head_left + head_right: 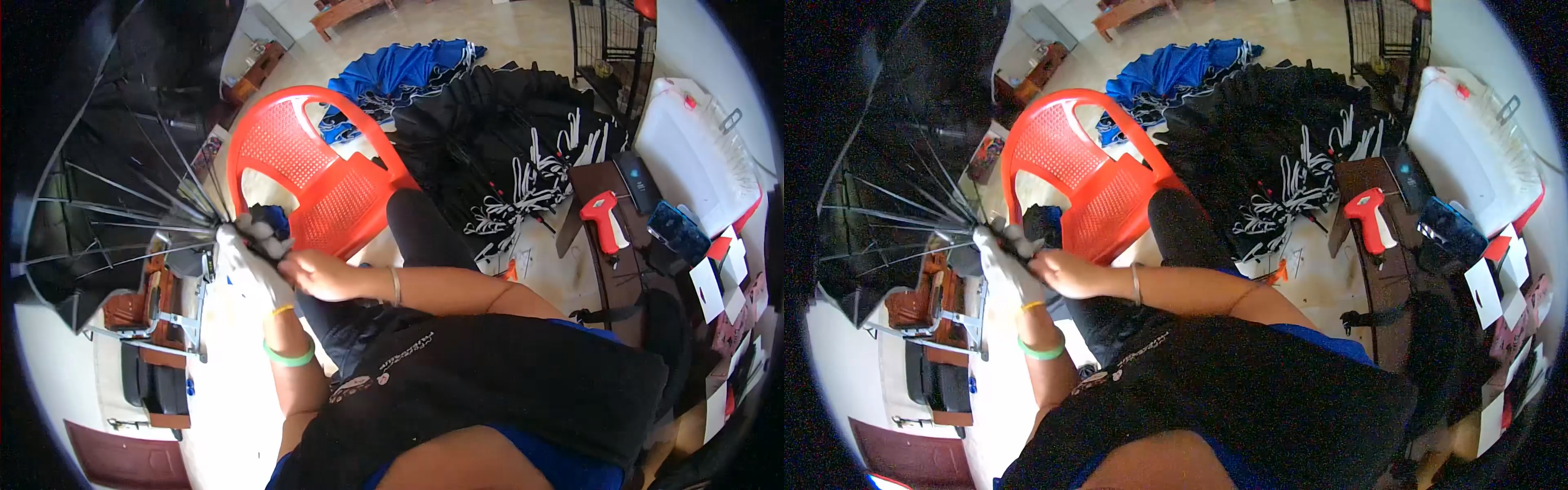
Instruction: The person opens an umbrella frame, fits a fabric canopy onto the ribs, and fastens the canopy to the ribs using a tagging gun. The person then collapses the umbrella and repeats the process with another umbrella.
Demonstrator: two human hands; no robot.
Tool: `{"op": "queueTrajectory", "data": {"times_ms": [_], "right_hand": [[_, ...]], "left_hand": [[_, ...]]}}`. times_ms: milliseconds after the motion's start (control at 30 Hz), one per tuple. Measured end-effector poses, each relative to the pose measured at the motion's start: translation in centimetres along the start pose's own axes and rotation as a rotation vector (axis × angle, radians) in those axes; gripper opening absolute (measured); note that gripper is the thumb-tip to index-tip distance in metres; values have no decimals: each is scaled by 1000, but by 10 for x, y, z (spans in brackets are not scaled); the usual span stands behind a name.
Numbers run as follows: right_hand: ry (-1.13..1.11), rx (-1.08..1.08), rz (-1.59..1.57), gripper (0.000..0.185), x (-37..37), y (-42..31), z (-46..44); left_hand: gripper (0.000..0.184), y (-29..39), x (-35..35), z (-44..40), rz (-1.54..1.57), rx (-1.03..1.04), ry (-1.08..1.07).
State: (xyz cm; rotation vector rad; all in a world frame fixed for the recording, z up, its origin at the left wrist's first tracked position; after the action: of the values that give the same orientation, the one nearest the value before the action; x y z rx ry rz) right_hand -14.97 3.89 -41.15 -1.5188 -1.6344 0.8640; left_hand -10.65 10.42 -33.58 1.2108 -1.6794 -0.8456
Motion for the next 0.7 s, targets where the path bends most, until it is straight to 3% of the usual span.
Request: {"op": "queueTrajectory", "data": {"times_ms": [100,167,200,300,367,400,700], "right_hand": [[-35,13,19,25,-1,13,-3],[-57,-40,-120,26,4,26,2],[-85,-29,-199,26,8,28,7],[-118,86,-202,29,0,22,12],[-210,282,-424,29,-4,2,17],[-242,268,-412,29,-3,2,18],[-117,305,-352,29,-8,-4,14]], "left_hand": [[35,7,2,13,-39,57,40],[34,19,5,14,-114,105,125],[35,7,-11,-4,-133,157,66],[39,9,-24,-24,-123,162,77],[40,28,-18,-32,-76,199,88],[42,37,-16,-36,-48,182,61],[48,109,0,-111,-33,238,-29]]}}
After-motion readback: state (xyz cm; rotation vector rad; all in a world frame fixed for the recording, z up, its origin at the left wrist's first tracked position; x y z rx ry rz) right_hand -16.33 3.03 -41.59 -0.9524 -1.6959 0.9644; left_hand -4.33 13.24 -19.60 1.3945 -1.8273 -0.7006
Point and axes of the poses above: each hand's wrist, its own z-axis away from the middle knuckle, its own x-axis out of the palm, y = z × x, the point moved 3 cm from there along -z, towards the middle knuckle, and after that the axes turned 4 degrees about x, right-handed, at the moved point
